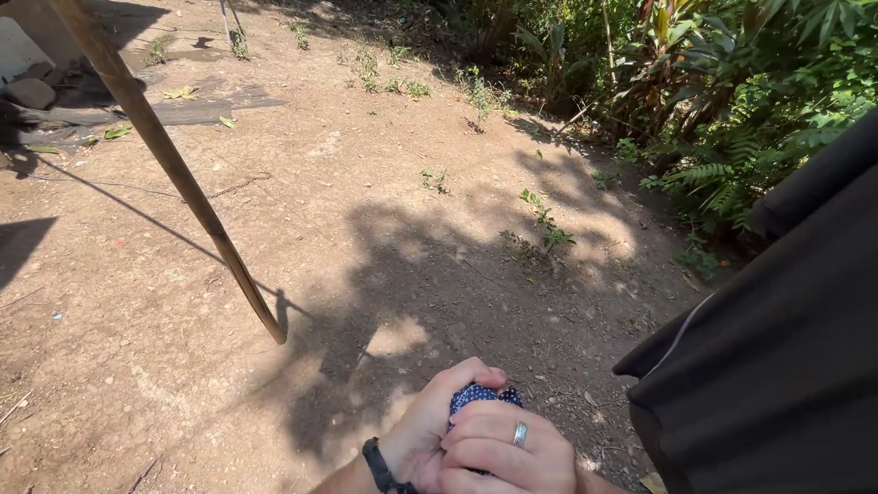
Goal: Hanging wet laundry on hangers and placing them on a drying rod outdoors
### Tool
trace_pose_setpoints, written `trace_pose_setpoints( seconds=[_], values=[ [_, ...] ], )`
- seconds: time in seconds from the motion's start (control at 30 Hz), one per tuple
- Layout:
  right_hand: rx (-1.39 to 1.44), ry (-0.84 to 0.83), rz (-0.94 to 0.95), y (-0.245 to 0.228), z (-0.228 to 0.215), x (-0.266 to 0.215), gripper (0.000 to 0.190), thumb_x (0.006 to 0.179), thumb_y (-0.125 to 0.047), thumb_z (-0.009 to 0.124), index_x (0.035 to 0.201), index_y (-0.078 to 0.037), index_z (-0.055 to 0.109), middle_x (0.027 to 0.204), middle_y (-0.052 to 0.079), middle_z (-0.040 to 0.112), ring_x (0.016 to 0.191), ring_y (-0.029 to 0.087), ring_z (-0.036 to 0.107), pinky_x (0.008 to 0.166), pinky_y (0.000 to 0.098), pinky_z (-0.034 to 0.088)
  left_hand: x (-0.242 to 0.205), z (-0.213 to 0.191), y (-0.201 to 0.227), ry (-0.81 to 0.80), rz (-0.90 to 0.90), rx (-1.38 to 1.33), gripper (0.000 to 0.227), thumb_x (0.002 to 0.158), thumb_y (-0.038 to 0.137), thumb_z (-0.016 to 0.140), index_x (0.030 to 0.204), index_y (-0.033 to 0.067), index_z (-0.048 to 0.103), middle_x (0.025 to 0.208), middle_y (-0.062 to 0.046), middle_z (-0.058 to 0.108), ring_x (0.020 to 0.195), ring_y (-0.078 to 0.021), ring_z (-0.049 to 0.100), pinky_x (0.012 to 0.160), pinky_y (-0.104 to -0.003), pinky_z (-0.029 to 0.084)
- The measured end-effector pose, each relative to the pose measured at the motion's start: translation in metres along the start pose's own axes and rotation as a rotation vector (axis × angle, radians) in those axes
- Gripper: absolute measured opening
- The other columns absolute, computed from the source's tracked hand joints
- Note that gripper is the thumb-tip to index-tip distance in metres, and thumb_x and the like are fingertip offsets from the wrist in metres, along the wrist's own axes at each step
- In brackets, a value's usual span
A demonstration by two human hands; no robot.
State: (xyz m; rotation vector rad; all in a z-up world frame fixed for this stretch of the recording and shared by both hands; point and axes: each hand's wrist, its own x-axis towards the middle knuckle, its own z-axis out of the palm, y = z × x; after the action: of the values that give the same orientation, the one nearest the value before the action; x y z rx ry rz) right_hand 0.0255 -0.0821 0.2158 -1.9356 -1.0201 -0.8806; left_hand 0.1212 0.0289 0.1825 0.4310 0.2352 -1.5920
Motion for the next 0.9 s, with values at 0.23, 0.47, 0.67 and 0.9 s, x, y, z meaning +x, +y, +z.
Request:
trace_pose_setpoints(
  seconds=[0.23, 0.47, 0.67, 0.9],
  values=[
    [-0.048, -0.029, -0.132, 0.005, 0.007, -0.004, 0.024, 0.105, -0.006, 0.059, 0.088, 0.01, 0.064, 0.082, 0.02, 0.059, 0.073, 0.033, 0.066, 0.07, 0.0354, 0.057, 0.019, -0.009, 0.002, 0.419, -0.016, 0.355, 0.038, 0.086, 0.035, 0.059, 0.057, 0.0173, 0.04, 0.045, 0.002, 0.035, 0.034, -0.0139, 0.035, 0.031, -0.027, 0.024],
    [0.343, 0.75, 0.863, 0.034, -0.004, 0.012, 0.05, 0.088, -0.006, 0.058, 0.137, -0.016, 0.048, 0.116, 0.007, 0.057, 0.103, 0.02, 0.059, 0.096, 0.0344, 0.048, 0.006, 0.025, 0.01, 0.368, 0.677, 0.142, 0.051, 0.09, 0.059, 0.05, 0.107, 0.0149, 0.068, 0.099, -0.009, 0.073, 0.084, -0.0227, 0.067, 0.071, -0.037, 0.052],
    [0.818, 0.528, 1.339, 0.071, -0.032, -0.002, 0.069, 0.089, -0.005, 0.062, 0.151, -0.019, 0.035, 0.119, 0.015, 0.065, 0.096, 0.026, 0.064, 0.076, 0.0397, 0.053, -0.01, 0.015, 0.017, 0.583, 1.089, 0.61, 0.067, 0.085, 0.028, 0.071, 0.147, 0.0228, 0.047, 0.12, -0.004, 0.068, 0.086, -0.016, 0.066, 0.051, -0.03, 0.053],
    [0.255, 0.096, 1.531, 0.077, -0.043, 0.015, 0.039, 0.104, -0.047, 0.056, 0.094, -0.01, 0.062, 0.056, 0.001, 0.05, 0.046, 0.01, 0.04, 0.048, 0.0249, 0.029, -0.011, -0.006, 0.036, 0.561, 1.209, 0.735, 0.056, 0.078, 0.008, 0.079, 0.132, 0.0075, 0.062, 0.104, -0.011, 0.074, 0.083, -0.0212, 0.07, 0.044, -0.043, 0.064]
  ],
)
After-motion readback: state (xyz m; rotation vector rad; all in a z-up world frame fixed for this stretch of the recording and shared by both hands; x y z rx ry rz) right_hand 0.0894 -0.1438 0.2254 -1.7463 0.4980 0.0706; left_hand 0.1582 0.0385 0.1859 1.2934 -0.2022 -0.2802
